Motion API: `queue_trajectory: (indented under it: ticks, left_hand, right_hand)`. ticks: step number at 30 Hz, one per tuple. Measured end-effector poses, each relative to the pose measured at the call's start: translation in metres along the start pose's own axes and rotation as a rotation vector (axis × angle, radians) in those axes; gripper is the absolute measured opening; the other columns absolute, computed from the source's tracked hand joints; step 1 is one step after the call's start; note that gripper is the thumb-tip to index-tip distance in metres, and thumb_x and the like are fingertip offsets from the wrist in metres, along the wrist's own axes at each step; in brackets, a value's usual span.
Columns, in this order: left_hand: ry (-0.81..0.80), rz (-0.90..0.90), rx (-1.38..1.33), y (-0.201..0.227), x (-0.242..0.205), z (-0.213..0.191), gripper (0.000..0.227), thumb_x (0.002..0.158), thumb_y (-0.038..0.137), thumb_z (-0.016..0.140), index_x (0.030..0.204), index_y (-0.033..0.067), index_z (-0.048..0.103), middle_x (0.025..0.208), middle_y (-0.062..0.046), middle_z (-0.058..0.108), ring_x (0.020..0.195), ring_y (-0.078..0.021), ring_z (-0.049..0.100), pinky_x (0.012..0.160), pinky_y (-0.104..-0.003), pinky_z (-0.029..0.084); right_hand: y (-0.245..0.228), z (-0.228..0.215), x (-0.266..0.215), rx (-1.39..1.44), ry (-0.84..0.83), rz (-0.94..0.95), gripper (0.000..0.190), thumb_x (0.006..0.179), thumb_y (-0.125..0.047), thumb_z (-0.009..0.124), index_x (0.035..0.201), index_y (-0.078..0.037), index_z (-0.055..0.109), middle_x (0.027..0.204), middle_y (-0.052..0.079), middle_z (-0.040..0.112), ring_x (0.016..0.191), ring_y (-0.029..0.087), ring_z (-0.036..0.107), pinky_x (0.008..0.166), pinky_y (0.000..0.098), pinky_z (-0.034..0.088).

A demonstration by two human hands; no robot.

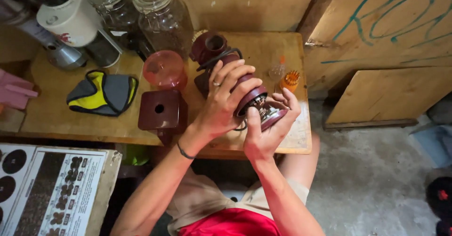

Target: The person assembles a maroon cylindrical electrical device by hand, inserting a rotor into the housing, aligning and screwing the end cap, and then attaching the top lid. The person works at a wooden table with various tools and containers nearby.

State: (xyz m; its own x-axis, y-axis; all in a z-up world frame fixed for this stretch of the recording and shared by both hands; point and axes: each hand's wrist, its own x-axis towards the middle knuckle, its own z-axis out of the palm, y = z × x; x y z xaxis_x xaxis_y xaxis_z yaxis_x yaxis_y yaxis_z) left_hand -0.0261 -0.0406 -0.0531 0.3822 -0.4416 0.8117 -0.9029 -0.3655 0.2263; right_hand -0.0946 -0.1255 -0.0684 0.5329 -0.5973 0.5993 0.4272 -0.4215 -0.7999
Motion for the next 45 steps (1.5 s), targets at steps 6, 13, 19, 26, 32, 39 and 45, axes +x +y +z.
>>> queue_trajectory:
  ticks: [6,13,19,26,32,39,45]
  left_hand:
    - [-0.093,-0.019,0.003,0.006,0.005,-0.012,0.062,0.061,0.018,0.072,0.117,0.0139,0.045,0.118,-0.007,0.044,0.117,-0.0266,0.036,0.102,-0.043,0.016]
    - [-0.32,0.156,0.297,-0.003,0.023,-0.031,0.069,0.057,0.013,0.067,0.12,0.005,0.038,0.115,-0.008,0.043,0.113,-0.0242,0.039,0.098,-0.037,0.026]
    - [-0.461,0.31,0.218,-0.015,0.046,-0.031,0.076,0.032,0.016,0.078,0.101,0.01,0.049,0.098,-0.008,0.045,0.098,-0.0271,0.044,0.089,-0.037,0.035]
    - [-0.374,0.353,0.171,-0.022,0.039,-0.016,0.043,0.055,0.012,0.064,0.095,0.008,0.05,0.093,-0.005,0.052,0.097,-0.0204,0.049,0.094,-0.037,0.031]
    - [-0.319,0.342,0.146,-0.025,0.04,-0.013,0.038,0.06,0.013,0.057,0.097,0.0061,0.051,0.091,-0.006,0.052,0.093,-0.0222,0.05,0.091,-0.036,0.035]
    - [-0.292,0.338,0.116,-0.022,0.042,-0.017,0.031,0.065,0.01,0.053,0.096,0.005,0.051,0.088,-0.007,0.052,0.089,-0.0232,0.051,0.086,-0.035,0.038]
    - [-0.3,0.318,0.1,-0.02,0.041,-0.019,0.03,0.066,0.01,0.053,0.096,0.0052,0.051,0.088,-0.007,0.051,0.09,-0.0229,0.05,0.085,-0.035,0.038]
  right_hand:
    - [-0.011,-0.021,0.006,0.129,-0.263,0.019,0.083,0.054,-0.012,0.069,0.116,-0.006,0.015,0.117,0.014,0.025,0.112,0.027,0.033,0.091,0.0391,0.035]
    - [-0.007,-0.028,0.009,0.147,-0.318,-0.193,0.069,0.057,-0.008,0.074,0.1,-0.005,0.02,0.114,0.017,0.022,0.112,0.039,0.037,0.086,0.0439,0.039]
    - [0.0,-0.036,0.014,-0.209,-0.387,-0.425,0.059,0.066,-0.017,0.07,0.106,-0.001,0.03,0.102,0.014,0.031,0.101,0.035,0.042,0.087,0.0452,0.039]
    - [0.003,-0.009,0.028,-0.266,-0.114,-0.667,0.039,0.077,-0.03,0.048,0.097,0.003,0.043,0.096,0.015,0.042,0.095,0.038,0.047,0.083,0.0463,0.039]
    - [0.001,-0.004,0.032,-0.221,-0.126,-0.655,0.044,0.075,-0.031,0.045,0.097,0.008,0.047,0.093,0.017,0.048,0.092,0.037,0.051,0.082,0.0444,0.042]
    - [-0.005,0.0,0.036,-0.148,-0.116,-0.585,0.043,0.077,-0.03,0.042,0.095,0.009,0.047,0.092,0.019,0.048,0.092,0.036,0.052,0.083,0.0427,0.042]
    - [-0.003,0.001,0.032,-0.145,-0.113,-0.556,0.045,0.074,-0.032,0.043,0.094,0.008,0.048,0.09,0.019,0.05,0.088,0.035,0.054,0.081,0.0429,0.043]
